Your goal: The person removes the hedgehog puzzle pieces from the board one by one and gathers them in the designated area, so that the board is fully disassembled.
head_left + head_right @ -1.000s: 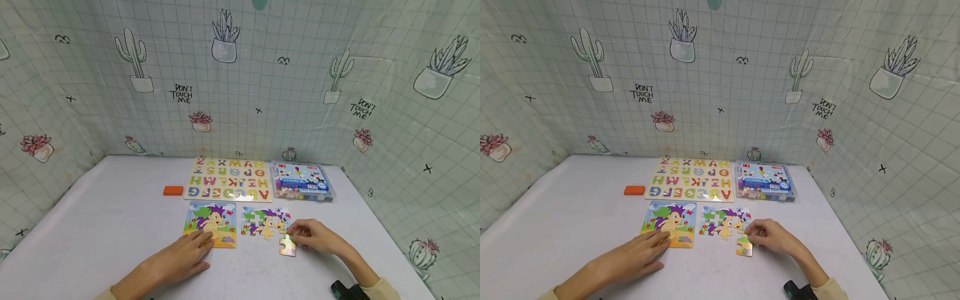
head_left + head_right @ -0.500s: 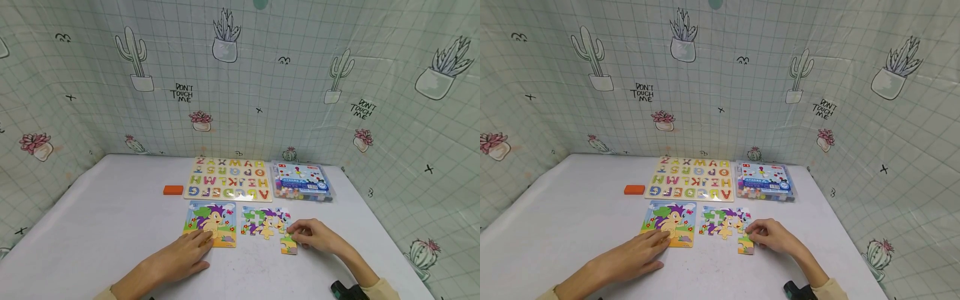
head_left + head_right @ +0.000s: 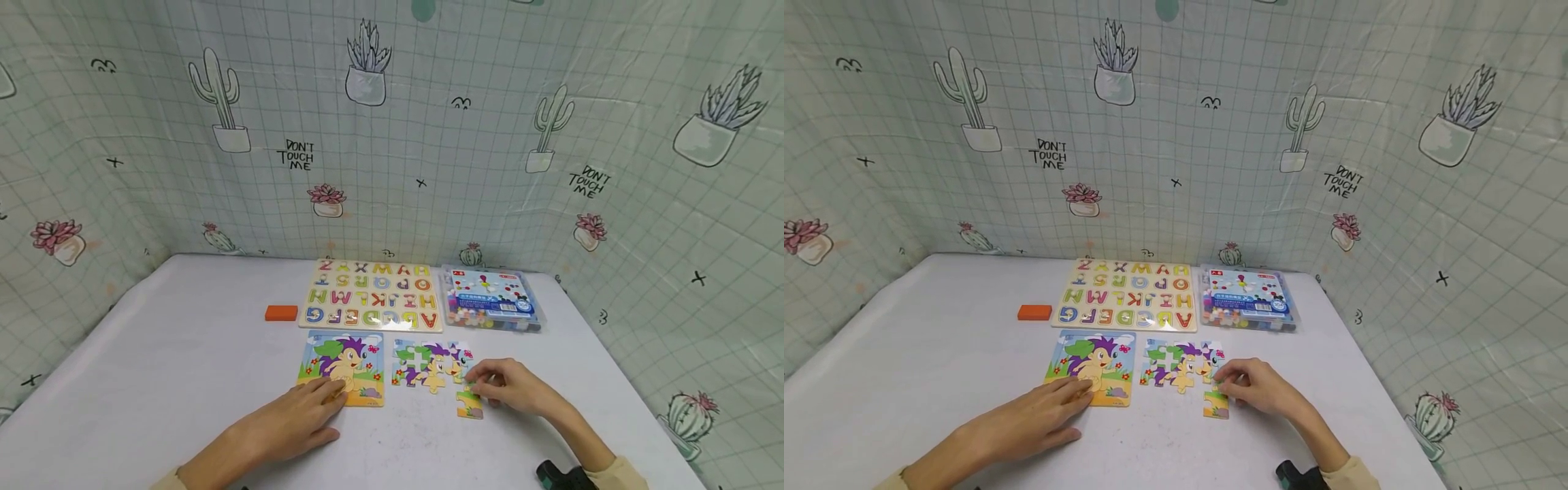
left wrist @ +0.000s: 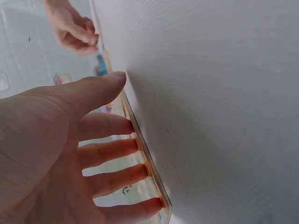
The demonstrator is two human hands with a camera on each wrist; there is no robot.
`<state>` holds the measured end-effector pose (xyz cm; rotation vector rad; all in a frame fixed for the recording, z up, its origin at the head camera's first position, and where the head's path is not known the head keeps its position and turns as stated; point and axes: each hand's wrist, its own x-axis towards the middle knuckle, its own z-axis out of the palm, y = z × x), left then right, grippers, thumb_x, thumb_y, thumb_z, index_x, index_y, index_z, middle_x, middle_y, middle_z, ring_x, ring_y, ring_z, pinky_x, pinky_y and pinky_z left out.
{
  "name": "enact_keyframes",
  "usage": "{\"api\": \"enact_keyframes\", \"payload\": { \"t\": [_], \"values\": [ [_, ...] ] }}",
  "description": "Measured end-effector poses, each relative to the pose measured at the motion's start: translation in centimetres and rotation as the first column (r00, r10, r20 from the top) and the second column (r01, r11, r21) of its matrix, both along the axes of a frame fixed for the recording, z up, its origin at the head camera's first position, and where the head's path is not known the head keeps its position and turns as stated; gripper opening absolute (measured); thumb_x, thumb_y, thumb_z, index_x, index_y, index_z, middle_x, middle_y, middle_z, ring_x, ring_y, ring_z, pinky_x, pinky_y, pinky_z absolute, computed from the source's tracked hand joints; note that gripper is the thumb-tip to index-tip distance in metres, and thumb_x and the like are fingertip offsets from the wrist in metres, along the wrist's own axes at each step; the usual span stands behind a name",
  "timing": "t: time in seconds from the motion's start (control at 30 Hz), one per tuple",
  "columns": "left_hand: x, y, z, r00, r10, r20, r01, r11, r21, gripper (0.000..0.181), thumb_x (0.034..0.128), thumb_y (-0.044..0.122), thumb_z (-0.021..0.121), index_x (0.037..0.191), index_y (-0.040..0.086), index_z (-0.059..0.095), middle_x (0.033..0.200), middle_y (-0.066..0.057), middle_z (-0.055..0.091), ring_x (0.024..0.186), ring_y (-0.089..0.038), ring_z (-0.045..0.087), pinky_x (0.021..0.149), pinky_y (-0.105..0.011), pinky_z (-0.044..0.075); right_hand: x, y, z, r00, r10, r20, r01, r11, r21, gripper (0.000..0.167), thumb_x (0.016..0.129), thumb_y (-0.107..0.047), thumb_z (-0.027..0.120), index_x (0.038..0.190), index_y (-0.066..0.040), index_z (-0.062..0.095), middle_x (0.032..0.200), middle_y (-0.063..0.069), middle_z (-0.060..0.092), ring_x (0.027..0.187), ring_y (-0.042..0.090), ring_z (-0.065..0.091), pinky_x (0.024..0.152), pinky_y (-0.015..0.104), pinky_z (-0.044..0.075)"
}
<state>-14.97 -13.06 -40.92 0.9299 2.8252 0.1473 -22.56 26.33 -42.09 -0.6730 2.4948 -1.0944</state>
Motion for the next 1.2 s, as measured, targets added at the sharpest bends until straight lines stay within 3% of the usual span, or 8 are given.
{"api": "enact_keyframes", "payload": {
  "t": [0.2,0.4,0.83,1.07,1.2],
  "values": [
    [-0.4,-0.4,0.2,1.0,-0.021,-0.001,0.021,1.0,0.017,0.056,0.0955,0.041,0.061,0.141,0.01,0.053,0.151,-0.006,0.047,0.139,-0.03,0.044,0.114,-0.049,0.039,-0.2,-1.4,0.4,0.998,0.042,-0.048,-0.043,0.999,-0.014,0.022,0.096,-0.021,0.063,0.108,-0.003,0.069,0.085,0.005,0.064,0.058,0.007,0.053,0.052,0.02,0.046],
    [-0.4,-0.5,0.3,1.0,-0.007,0.03,0.006,1.0,0.018,0.056,0.0956,0.043,0.06,0.139,0.009,0.055,0.151,-0.005,0.047,0.14,-0.029,0.044,0.113,-0.048,0.04,-0.3,-3.8,0.1,0.992,0.08,-0.093,-0.078,0.996,0.032,0.021,0.097,-0.027,0.062,0.107,-0.01,0.07,0.085,-0.001,0.064,0.06,0.002,0.051,0.055,0.019,0.046],
    [-0.3,-2.2,0.6,0.997,0.052,0.065,-0.056,0.997,0.052,0.055,0.0939,0.042,0.063,0.134,0.005,0.06,0.148,-0.01,0.049,0.137,-0.029,0.046,0.108,-0.049,0.045,-1.2,-10.8,0.8,0.982,0.174,-0.074,-0.173,0.985,0.019,0.02,0.096,-0.023,0.063,0.109,-0.009,0.07,0.086,0.004,0.069,0.057,0.014,0.058,0.053,0.019,0.045],
    [-0.1,-3.3,0.5,0.999,0.024,0.037,-0.026,0.997,0.073,0.05,0.0947,0.038,0.063,0.132,0.004,0.061,0.146,-0.012,0.051,0.134,-0.029,0.05,0.107,-0.048,0.046,-1.5,-14.4,0.3,0.975,0.198,-0.096,-0.196,0.98,0.032,0.022,0.095,-0.023,0.065,0.112,-0.01,0.069,0.084,-0.002,0.066,0.058,0.006,0.057,0.053,0.018,0.045],
    [-0.1,-3.7,0.6,0.997,0.039,0.065,-0.044,0.997,0.065,0.05,0.0943,0.039,0.063,0.132,0.006,0.062,0.147,-0.011,0.051,0.133,-0.029,0.05,0.106,-0.049,0.046,-1.6,-16.1,0.0,0.967,0.227,-0.118,-0.224,0.974,0.038,0.023,0.094,-0.022,0.067,0.112,-0.009,0.07,0.083,-0.004,0.065,0.059,0.001,0.052,0.053,0.016,0.043]
  ]
}}
